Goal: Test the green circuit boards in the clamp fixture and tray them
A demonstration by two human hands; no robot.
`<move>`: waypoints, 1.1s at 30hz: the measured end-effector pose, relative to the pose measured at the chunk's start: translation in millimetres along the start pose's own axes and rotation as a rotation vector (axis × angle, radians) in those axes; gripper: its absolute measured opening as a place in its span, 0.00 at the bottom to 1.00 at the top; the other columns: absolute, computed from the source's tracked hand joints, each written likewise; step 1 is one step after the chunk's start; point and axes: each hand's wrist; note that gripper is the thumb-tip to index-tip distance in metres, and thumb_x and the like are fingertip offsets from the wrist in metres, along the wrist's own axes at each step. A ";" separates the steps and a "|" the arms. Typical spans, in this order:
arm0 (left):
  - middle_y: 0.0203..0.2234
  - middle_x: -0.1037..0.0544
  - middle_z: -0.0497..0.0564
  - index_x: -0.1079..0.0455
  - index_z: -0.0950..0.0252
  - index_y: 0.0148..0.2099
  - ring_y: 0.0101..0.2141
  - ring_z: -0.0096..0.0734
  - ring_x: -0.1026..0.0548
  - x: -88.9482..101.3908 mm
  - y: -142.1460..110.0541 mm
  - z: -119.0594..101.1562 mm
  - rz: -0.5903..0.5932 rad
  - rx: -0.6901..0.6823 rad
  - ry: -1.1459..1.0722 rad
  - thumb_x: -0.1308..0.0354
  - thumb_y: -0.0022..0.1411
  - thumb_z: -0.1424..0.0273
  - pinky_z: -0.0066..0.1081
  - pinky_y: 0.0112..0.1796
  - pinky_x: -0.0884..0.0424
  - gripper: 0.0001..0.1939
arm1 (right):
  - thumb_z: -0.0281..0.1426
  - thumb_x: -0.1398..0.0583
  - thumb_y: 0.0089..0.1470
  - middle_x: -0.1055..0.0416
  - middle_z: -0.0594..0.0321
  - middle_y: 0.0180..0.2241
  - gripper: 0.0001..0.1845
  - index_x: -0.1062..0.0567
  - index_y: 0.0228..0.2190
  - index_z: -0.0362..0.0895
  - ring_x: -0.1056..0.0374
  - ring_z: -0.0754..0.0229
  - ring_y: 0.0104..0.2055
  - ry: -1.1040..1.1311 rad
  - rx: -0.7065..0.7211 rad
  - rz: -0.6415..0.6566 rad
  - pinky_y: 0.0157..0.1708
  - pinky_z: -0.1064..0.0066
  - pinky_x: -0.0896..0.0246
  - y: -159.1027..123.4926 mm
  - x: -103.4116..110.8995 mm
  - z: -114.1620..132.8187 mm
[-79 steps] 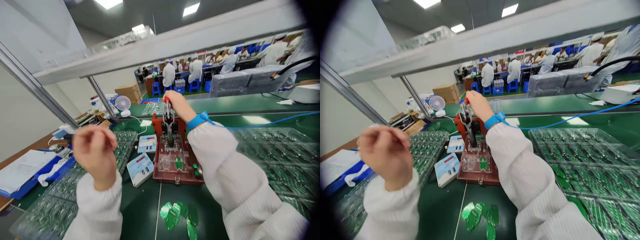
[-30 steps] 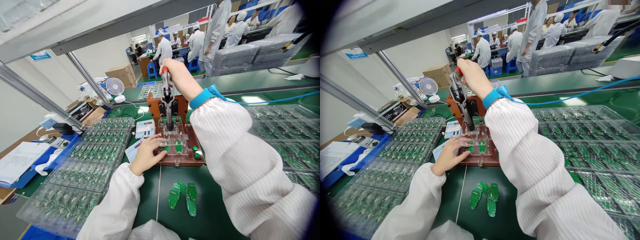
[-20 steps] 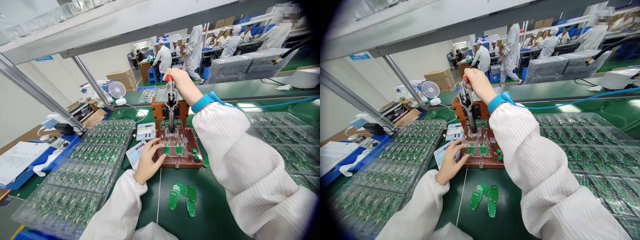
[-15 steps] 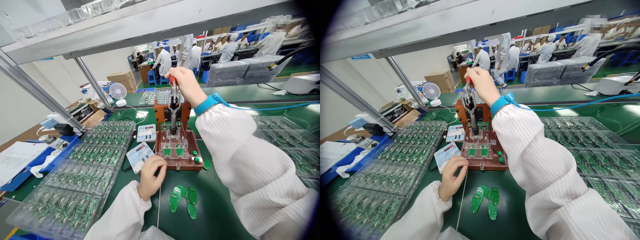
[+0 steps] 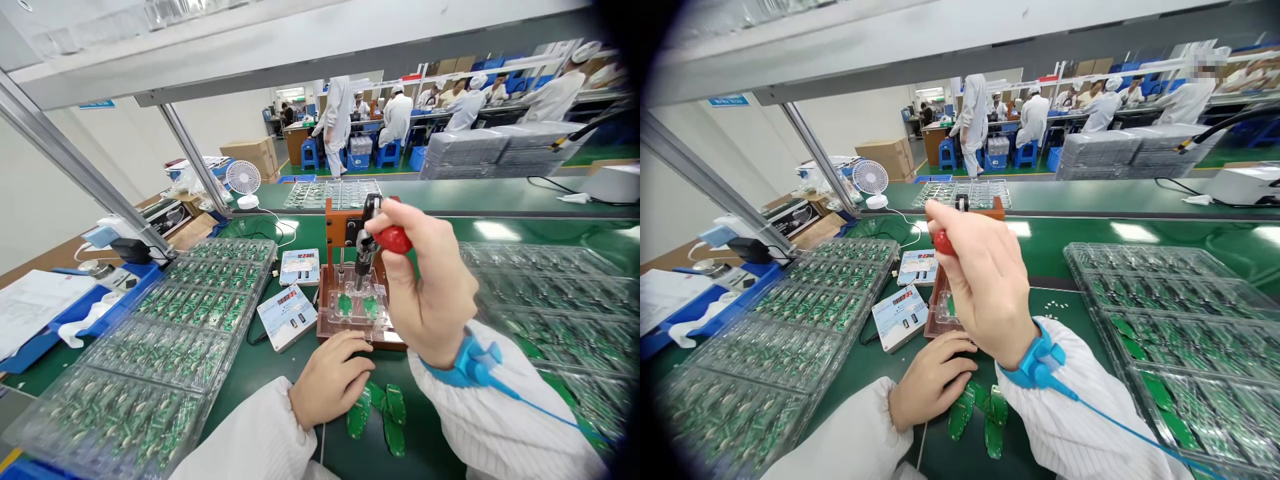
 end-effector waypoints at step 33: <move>0.57 0.27 0.57 0.23 0.60 0.52 0.58 0.50 0.33 40.5 -43.7 36.5 -0.171 0.450 0.570 0.47 0.71 0.75 0.51 0.52 0.30 0.14 | 0.15 0.40 0.53 0.31 0.58 0.57 0.40 0.36 0.62 0.55 0.43 0.43 0.70 0.235 -0.093 -0.085 0.49 0.48 0.19 -80.9 -35.0 -20.2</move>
Point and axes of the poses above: each hand's wrist, its own y-axis towards the middle knuckle, its own x-axis out of the back of the hand, z = x × y
